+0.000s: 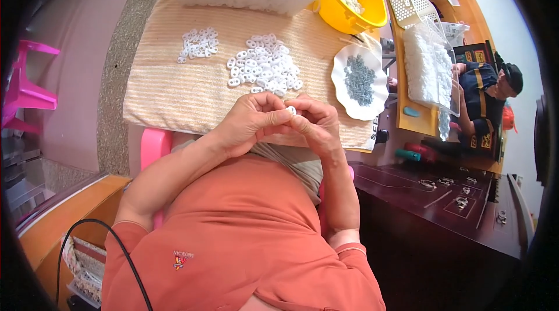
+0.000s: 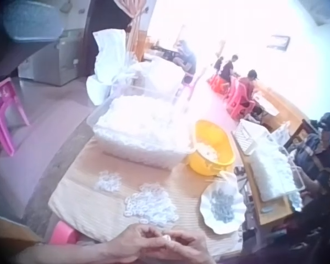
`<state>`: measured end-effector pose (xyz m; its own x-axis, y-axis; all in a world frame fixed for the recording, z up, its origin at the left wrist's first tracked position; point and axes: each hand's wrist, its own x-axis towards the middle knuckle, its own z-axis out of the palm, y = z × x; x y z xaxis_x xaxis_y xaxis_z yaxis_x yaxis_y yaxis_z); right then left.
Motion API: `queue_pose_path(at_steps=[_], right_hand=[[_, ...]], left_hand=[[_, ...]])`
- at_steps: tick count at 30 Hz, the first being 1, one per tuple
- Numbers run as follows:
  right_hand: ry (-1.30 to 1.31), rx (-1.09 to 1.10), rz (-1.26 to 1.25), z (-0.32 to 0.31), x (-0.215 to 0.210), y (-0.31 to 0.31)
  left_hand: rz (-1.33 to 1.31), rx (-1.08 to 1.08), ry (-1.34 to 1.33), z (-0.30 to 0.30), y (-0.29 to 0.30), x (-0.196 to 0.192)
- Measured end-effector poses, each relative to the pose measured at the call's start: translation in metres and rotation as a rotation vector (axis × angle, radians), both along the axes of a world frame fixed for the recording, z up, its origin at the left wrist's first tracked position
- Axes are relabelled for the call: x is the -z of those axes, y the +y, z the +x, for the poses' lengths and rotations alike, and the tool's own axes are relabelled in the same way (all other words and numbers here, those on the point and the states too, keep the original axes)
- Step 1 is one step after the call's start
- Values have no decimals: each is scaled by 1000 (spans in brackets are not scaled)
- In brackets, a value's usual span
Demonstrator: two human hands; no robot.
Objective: Sorting small white plastic toggles and components into groups on a workspace.
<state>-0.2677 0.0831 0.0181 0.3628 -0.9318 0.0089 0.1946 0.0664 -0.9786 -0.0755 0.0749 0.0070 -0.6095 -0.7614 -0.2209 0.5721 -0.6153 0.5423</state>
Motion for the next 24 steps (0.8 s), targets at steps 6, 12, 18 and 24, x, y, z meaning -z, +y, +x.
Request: queue_pose_path(at_steps=[6, 12, 18, 24], right_hand=[[7, -36, 20, -8, -5, -4], [492, 330, -118, -33, -46, -48], [649, 773, -454, -47, -90, -130], [803, 362, -394, -42, -41, -97]], left_hand=[[15, 7, -76, -1, 3, -1], [77, -9, -100, -2, 5, 0], [76, -2, -76, -3, 4, -1], [97, -3, -126, -2, 6, -3]])
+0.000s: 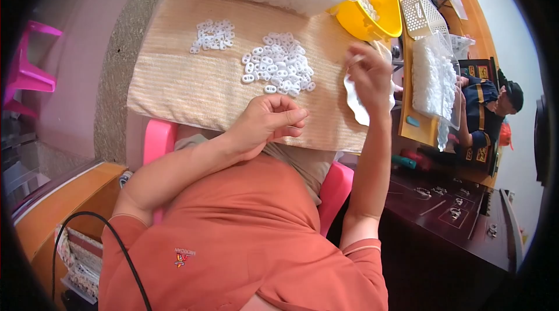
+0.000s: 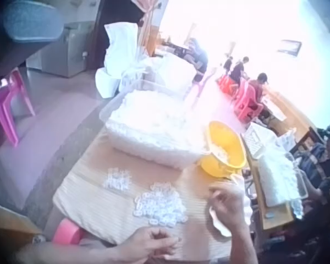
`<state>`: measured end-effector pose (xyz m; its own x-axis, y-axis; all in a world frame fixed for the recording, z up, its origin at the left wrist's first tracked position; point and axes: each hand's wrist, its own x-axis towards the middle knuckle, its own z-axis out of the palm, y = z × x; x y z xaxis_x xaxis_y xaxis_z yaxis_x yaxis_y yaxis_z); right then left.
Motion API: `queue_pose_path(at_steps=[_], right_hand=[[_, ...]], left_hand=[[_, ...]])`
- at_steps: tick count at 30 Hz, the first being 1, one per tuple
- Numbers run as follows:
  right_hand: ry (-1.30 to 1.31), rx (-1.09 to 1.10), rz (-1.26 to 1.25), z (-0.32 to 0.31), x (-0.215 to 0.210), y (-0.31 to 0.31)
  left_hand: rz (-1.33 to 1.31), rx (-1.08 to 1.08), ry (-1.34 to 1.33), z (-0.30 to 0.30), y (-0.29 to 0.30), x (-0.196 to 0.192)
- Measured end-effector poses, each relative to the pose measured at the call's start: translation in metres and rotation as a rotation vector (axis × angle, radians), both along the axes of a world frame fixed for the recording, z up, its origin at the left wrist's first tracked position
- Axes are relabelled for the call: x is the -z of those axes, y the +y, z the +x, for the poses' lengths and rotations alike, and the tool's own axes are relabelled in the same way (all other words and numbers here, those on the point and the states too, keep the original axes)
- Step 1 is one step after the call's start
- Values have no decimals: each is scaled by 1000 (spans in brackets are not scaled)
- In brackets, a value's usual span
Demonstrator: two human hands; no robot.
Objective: Sorting small white plastic toggles and components into groups on a workspace.
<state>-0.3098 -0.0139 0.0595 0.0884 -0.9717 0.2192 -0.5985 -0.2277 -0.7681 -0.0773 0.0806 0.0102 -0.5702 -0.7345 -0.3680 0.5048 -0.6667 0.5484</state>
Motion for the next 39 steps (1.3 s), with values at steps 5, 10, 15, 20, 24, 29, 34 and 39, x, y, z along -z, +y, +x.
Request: queue_pose_path(at_steps=[5, 10, 15, 20, 24, 29, 34, 39], right_hand=[[153, -90, 94, 34, 18, 43], [103, -56, 79, 29, 17, 69], [152, 8, -7, 12, 22, 90], [34, 63, 20, -8, 35, 104], [-9, 65, 25, -12, 36, 106], [-98, 52, 18, -17, 42, 109], [-63, 105, 71, -12, 38, 113], [-112, 120, 69, -16, 35, 114]], left_hand=[[-32, -24, -67, 0, 5, 1], [-779, -315, -655, 13, -10, -18], [-1116, -635, -1470, 92, -58, -17], [-1148, -403, -1723, 110, -63, -8], [-1202, -339, -1744, 108, -63, -3], [-1235, -316, -1751, 104, -64, -2], [-1366, -341, -1792, 103, -65, 0], [-1455, -404, -1804, 103, -66, -2]])
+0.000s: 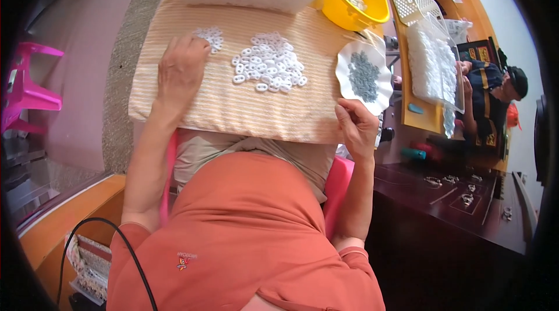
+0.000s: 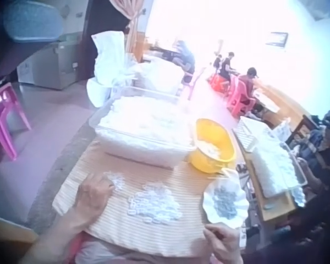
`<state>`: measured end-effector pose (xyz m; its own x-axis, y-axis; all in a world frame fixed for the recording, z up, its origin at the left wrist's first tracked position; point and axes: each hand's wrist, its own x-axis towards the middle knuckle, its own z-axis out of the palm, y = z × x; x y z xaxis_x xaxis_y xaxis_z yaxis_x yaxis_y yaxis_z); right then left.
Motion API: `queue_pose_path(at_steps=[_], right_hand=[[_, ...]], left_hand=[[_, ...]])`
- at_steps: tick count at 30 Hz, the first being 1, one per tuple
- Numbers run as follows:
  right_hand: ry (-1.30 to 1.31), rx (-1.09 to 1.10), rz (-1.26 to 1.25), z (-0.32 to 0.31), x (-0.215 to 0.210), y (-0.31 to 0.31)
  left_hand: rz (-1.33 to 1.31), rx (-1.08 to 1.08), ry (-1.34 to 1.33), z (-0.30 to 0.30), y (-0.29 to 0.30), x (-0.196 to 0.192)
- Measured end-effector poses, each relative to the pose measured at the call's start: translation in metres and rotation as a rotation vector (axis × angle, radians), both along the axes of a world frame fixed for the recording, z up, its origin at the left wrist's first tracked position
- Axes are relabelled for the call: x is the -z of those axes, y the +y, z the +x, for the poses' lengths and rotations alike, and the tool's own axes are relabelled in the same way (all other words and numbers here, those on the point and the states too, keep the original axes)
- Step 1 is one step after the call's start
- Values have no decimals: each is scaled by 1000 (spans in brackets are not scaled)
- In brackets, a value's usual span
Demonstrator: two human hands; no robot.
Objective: Sorting small white plastic toggles and components into groups on a workspace.
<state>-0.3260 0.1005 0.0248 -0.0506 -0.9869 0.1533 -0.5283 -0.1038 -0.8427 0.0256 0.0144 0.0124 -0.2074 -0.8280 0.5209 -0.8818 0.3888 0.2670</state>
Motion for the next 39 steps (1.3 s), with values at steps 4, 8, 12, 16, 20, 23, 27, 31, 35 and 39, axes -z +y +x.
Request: queue_pose_path(at_steps=[4, 8, 12, 16, 20, 23, 27, 31, 35, 39], right_hand=[[-18, 45, 7, -8, -6, 0], [85, 140, -64, -26, -1, -2], [246, 196, -113, -38, 0, -6], [368, 198, -120, -41, -10, -11], [435, 155, -138, -43, -11, -15], [575, 113, -84, -43, -13, -17], [714, 95, -31, -33, -23, -18], [735, 93, 45, -30, -26, -19], [718, 73, 51, -32, -27, -20], [740, 63, 37, -33, -27, -20]], left_hand=[[-66, 7, 117, -2, -2, -1], [-79, -15, 267, -8, -2, 1], [-6, 6, 426, -17, 6, -3], [132, 40, 584, -29, 16, -6], [248, 133, 751, -42, 24, -10], [355, 177, 871, -47, 27, -7], [444, 243, 1015, -48, 27, -1], [510, 275, 1087, -49, 28, -3], [531, 355, 1135, -49, 26, 2], [536, 458, 1201, -52, 27, 3]])
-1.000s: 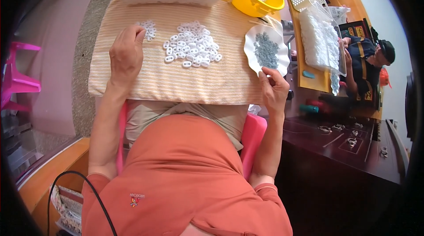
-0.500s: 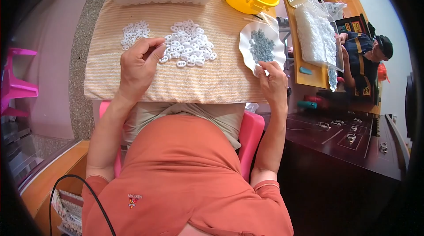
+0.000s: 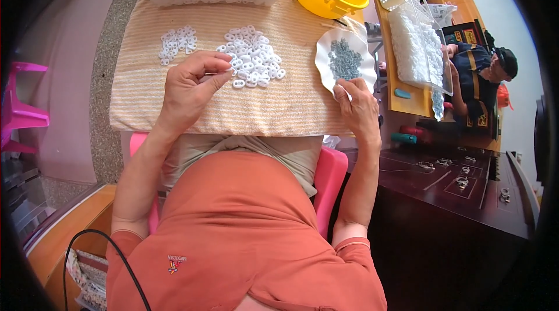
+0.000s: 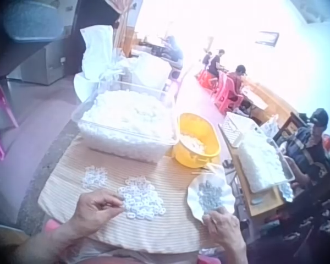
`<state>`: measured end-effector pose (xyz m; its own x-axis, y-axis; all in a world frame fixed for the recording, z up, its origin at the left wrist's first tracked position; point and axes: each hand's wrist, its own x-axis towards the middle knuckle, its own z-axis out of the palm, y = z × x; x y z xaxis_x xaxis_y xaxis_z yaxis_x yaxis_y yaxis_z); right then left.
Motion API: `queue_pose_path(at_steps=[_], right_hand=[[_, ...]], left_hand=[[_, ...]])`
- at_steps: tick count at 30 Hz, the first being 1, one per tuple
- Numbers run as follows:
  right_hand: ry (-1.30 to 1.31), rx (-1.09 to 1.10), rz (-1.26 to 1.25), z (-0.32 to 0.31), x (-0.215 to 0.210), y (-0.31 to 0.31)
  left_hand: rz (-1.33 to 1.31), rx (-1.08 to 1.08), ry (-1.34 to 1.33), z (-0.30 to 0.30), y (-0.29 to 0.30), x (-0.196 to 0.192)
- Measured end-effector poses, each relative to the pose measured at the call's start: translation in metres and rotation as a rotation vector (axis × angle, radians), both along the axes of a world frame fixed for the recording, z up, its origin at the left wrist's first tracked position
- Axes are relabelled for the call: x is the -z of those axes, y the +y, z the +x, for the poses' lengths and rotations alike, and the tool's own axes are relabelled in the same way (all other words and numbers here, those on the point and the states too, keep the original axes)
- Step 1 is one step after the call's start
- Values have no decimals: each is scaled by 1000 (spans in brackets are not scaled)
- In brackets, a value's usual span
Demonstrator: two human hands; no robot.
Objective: Sorting small white plastic toggles and components into groups on a workspace.
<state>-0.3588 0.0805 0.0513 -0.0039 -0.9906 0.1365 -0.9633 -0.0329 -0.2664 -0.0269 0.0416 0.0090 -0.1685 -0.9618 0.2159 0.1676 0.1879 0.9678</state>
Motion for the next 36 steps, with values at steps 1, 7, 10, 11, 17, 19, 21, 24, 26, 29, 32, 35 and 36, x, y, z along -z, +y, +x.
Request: queue_pose_path(at_steps=[1, 7, 10, 11, 17, 19, 21, 24, 26, 29, 32, 35, 36], right_hand=[[18, 4, -9, 0, 0, 0], [63, -32, 7, -9, 7, -4], [61, -46, 27, -9, 4, -4], [62, -44, 28, -9, 4, -4], [61, -54, 10, -8, 5, -2], [50, -64, -4, -8, 5, -1], [32, -61, 0, -8, 5, 0], [17, -47, 0, -8, 5, 0], [18, -36, -4, -8, 5, 0], [25, -45, 5, -9, 6, -2], [24, -59, 7, -9, 6, -3], [-19, -44, 5, -8, 5, -1], [-39, -50, -8, -9, 5, -1]], left_hand=[[0, 1, 0, -1, 1, 0], [17, 92, 67, -3, 4, 0], [19, 150, 78, -2, 4, 3], [23, 162, 76, -2, 5, 4], [57, 197, 85, -4, 8, 0], [63, 212, 88, -4, 8, 0], [83, 215, 104, -4, 9, 1], [116, 230, 137, -5, 10, 1], [125, 235, 142, -5, 10, 2], [144, 257, 152, -5, 11, 2], [159, 281, 158, -5, 11, 1], [169, 289, 152, -5, 12, -1], [175, 288, 143, -5, 12, -1]])
